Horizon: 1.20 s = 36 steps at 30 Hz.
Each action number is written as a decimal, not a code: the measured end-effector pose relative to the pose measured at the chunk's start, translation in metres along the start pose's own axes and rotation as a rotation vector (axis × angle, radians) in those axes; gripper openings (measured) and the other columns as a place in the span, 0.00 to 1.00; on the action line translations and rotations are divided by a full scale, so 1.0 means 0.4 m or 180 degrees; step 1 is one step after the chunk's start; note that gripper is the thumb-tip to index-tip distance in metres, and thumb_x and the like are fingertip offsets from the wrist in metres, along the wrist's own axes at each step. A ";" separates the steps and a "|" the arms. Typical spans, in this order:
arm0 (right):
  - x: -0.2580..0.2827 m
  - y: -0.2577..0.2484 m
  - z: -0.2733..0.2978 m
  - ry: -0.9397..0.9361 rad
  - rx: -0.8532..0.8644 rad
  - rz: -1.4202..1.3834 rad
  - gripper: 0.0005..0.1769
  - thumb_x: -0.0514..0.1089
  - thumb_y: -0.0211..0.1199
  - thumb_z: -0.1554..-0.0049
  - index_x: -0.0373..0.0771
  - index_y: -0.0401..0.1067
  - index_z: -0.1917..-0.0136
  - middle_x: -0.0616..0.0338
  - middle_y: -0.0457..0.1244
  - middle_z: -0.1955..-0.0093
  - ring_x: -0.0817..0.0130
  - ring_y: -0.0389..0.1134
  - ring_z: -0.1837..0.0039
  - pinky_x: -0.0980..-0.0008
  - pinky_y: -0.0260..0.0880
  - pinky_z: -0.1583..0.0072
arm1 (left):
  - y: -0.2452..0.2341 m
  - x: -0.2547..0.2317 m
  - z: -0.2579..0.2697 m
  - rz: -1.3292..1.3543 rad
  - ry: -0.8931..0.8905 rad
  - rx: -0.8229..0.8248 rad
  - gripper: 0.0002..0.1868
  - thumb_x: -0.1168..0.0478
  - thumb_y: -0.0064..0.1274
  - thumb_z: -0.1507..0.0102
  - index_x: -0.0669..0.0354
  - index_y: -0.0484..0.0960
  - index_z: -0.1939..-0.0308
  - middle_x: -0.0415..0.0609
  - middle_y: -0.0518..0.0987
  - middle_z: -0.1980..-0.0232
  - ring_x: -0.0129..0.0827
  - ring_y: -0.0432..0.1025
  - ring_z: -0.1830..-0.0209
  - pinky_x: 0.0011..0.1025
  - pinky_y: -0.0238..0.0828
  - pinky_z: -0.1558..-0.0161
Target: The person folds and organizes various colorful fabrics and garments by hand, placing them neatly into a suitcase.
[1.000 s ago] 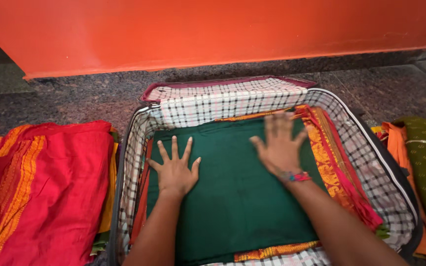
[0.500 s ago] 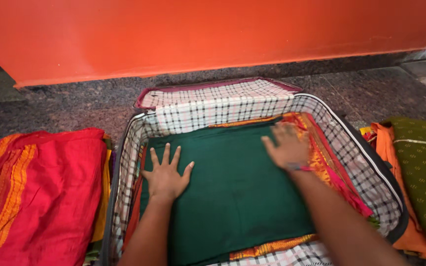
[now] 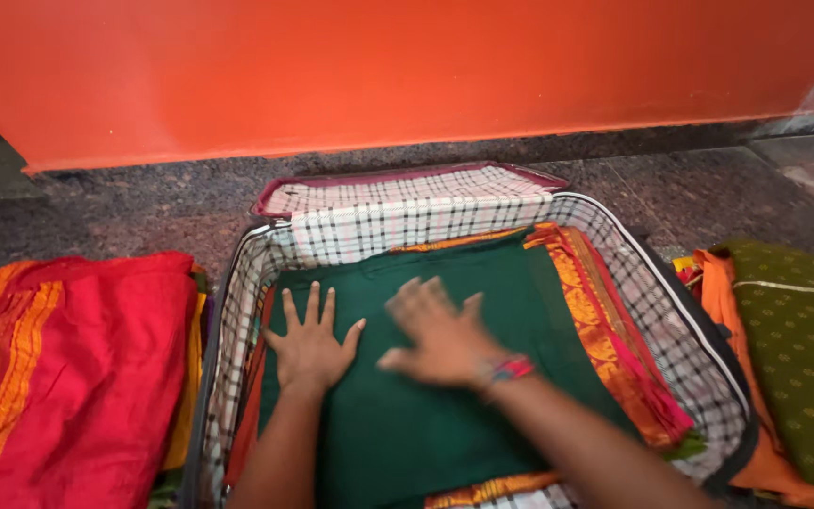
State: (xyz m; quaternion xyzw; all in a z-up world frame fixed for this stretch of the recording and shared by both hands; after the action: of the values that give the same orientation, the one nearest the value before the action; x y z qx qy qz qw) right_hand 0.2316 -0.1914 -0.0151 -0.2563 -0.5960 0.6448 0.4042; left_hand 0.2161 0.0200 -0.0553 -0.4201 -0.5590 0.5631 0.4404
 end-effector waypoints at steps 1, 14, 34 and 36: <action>0.082 0.024 0.031 -0.0476 0.0398 -0.0176 0.59 0.82 0.50 0.48 0.53 0.38 0.15 0.52 0.24 0.12 0.44 0.21 0.14 0.11 0.23 0.31 | 0.003 0.000 0.005 0.0004 0.0000 0.0093 0.45 0.25 0.25 0.35 0.35 0.42 0.19 0.32 0.35 0.15 0.48 0.25 0.16 0.75 0.38 0.31; -0.303 0.039 0.299 0.0365 0.1961 0.0357 0.85 0.92 0.60 0.67 0.57 0.19 0.15 0.55 0.12 0.12 0.49 0.10 0.14 0.32 0.31 0.21 | 0.035 0.023 -0.044 0.0455 0.0065 0.0607 0.56 0.15 0.29 0.43 0.33 0.38 0.18 0.32 0.28 0.14 0.49 0.19 0.16 0.77 0.32 0.30; -0.161 -0.007 0.316 0.1487 0.1812 0.0869 0.61 0.91 0.45 0.50 0.72 0.23 0.15 0.63 0.21 0.11 0.43 0.26 0.13 0.17 0.33 0.27 | -0.067 0.158 0.396 -0.0081 0.0598 0.1490 0.59 0.29 0.63 0.46 0.24 0.43 0.18 0.48 0.28 0.13 0.62 0.36 0.16 0.58 0.46 0.23; -0.055 -0.025 0.303 0.1257 0.1499 0.0698 0.58 0.90 0.45 0.50 0.73 0.34 0.15 0.63 0.28 0.11 0.42 0.29 0.13 0.17 0.31 0.27 | -0.045 0.132 0.387 -0.0244 0.0547 0.1570 0.63 0.32 0.68 0.47 0.26 0.42 0.18 0.50 0.26 0.14 0.65 0.37 0.17 0.55 0.50 0.23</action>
State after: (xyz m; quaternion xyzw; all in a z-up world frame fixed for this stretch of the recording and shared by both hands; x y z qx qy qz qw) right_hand 0.1472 -0.2782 0.0103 -0.3385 -0.3095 0.7424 0.4883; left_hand 0.0535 0.0304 -0.0330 -0.3248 -0.3808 0.6275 0.5963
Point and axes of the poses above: each hand's wrist, its own z-axis away from the middle knuckle, its own y-axis out of the palm, x = y × z, the point moved 2 cm from there along -z, towards the middle knuckle
